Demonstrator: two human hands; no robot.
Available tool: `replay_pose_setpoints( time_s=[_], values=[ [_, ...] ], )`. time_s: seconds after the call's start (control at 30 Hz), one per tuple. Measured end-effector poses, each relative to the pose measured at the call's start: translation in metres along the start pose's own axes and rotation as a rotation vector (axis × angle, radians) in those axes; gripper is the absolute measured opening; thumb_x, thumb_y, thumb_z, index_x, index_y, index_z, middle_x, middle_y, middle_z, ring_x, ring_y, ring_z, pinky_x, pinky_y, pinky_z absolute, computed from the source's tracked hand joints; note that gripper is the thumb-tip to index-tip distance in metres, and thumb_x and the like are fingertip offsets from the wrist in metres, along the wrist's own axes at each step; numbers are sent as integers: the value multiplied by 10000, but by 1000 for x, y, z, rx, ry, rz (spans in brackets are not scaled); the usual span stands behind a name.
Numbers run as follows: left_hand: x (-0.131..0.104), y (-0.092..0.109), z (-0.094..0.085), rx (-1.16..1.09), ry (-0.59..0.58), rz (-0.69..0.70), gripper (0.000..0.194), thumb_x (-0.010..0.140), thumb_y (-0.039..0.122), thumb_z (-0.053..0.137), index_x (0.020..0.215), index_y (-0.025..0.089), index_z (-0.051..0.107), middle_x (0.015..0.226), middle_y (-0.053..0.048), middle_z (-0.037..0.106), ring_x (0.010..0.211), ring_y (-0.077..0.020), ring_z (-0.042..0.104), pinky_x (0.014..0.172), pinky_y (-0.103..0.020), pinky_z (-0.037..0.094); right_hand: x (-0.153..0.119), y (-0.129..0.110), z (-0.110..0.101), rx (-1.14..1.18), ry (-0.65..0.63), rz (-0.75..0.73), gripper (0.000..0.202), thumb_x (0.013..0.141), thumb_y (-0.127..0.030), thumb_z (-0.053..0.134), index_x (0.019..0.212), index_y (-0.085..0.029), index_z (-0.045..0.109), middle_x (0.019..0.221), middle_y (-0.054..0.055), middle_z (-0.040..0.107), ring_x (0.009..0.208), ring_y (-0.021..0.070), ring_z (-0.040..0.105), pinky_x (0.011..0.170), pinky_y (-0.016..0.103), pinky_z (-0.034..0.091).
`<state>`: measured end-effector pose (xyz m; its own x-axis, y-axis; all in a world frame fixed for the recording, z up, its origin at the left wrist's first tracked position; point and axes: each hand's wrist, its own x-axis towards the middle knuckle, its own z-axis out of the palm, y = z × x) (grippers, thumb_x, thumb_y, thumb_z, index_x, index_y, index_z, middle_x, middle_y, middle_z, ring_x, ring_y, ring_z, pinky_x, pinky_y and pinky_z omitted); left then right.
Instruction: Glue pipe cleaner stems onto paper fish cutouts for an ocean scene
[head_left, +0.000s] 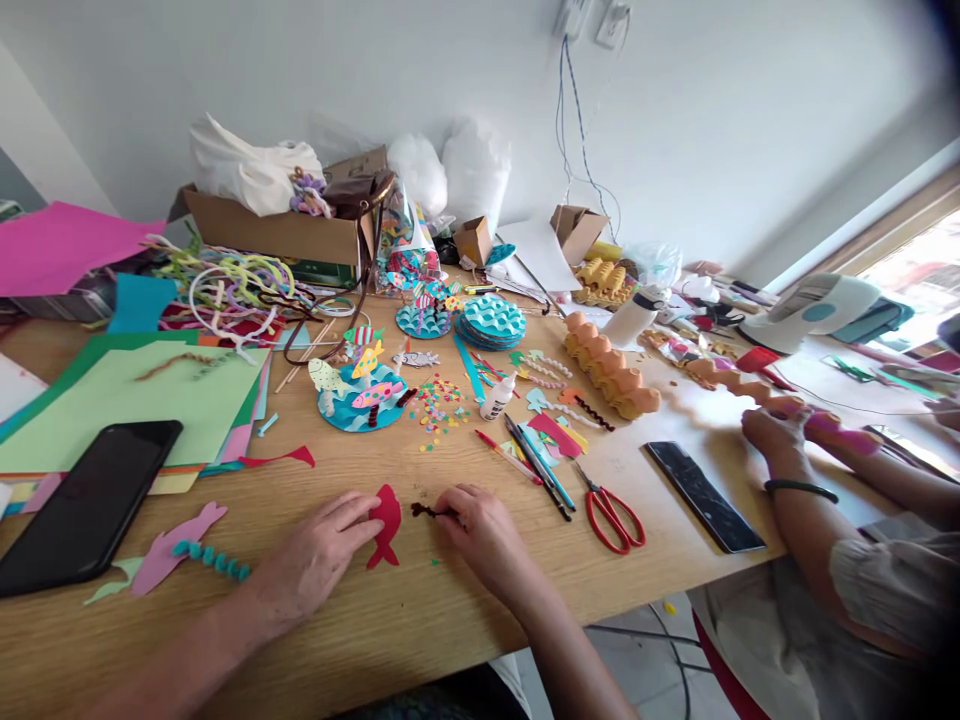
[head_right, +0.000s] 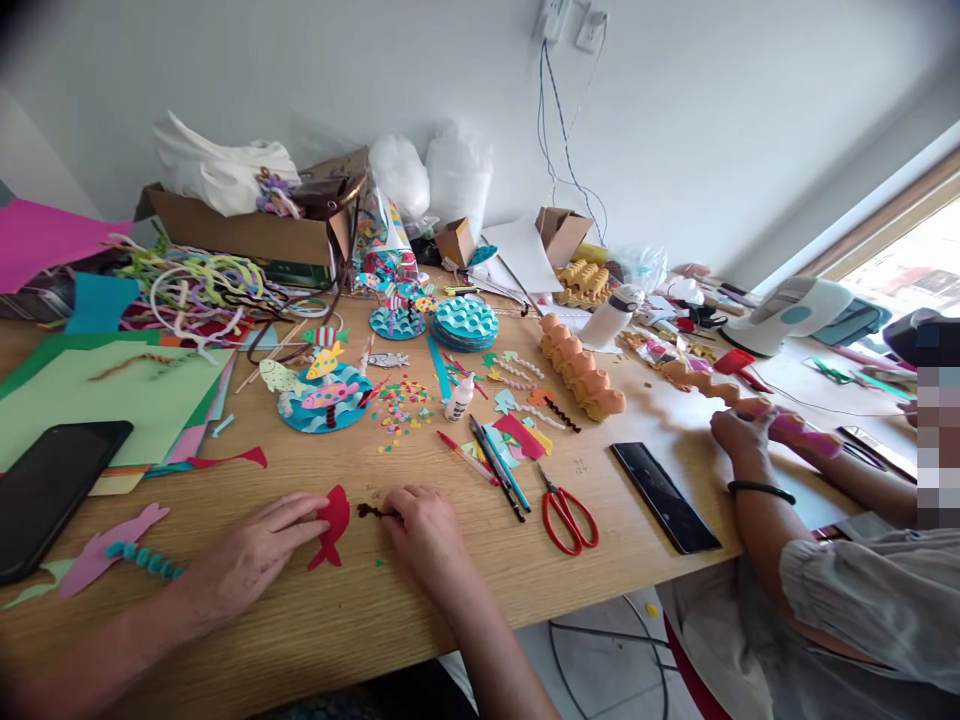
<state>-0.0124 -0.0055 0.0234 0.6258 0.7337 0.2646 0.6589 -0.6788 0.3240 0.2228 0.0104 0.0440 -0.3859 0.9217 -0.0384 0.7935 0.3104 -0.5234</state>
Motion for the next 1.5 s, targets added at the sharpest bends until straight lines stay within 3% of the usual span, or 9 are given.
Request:
replay_pose_setpoints(
  time_s=[0.23, 0.47, 0.63, 0.9, 1.07, 1.5],
  values=[
    [2, -2, -2, -1, 27, 10, 470, 793, 6, 296, 1076, 159, 638, 1061, -89, 664, 1024, -195, 579, 899, -319, 490, 11, -15, -3, -38, -77, -98, 178, 810, -103, 520, 821, -210, 661, 806, 13, 672, 787, 139, 601, 696, 203, 390],
    [0, 1, 11, 34, -33, 24, 489, 796, 8, 315, 1183, 172, 564, 1129, -80, 635, 1050, -189, 563, 919, -330, 483, 17, -23, -3, -115, -143, -95, 183, 817, -122, 507, 828, -213, 665, 830, 21, 677, 818, 150, 601, 701, 221, 381],
    [-1, 1, 19, 162, -14, 65, 454, 841, 18, 316, 1200, 176, 544, 1108, -66, 633, 1047, -195, 545, 899, -353, 494, 20, -23, -3, -136, -173, -90, 178, 823, -141, 491, 836, -199, 659, 833, 30, 670, 812, 148, 590, 697, 224, 367],
    [1, 6, 18, 238, 8, 90, 403, 861, 32, 335, 1165, 172, 560, 1075, -60, 633, 1018, -193, 542, 868, -340, 501, 18, -22, 4, -121, -89, -66, 179, 829, -133, 497, 846, -208, 659, 874, 19, 631, 798, 138, 588, 659, 206, 369],
    [3, 8, 18, 254, 6, 74, 376, 849, 35, 376, 1144, 163, 569, 1051, -62, 631, 983, -196, 550, 854, -339, 499, 15, -14, 19, -57, 7, -146, 218, 854, -127, 492, 909, -238, 671, 838, 9, 620, 805, 127, 571, 701, 191, 377],
    [7, 10, 21, 284, -37, 65, 347, 834, 36, 400, 1093, 135, 609, 1055, -83, 643, 980, -240, 547, 827, -403, 509, 9, -10, 32, -182, 70, -226, 193, 861, -164, 526, 912, -251, 690, 834, 16, 638, 799, 144, 550, 718, 235, 380]
  ],
)
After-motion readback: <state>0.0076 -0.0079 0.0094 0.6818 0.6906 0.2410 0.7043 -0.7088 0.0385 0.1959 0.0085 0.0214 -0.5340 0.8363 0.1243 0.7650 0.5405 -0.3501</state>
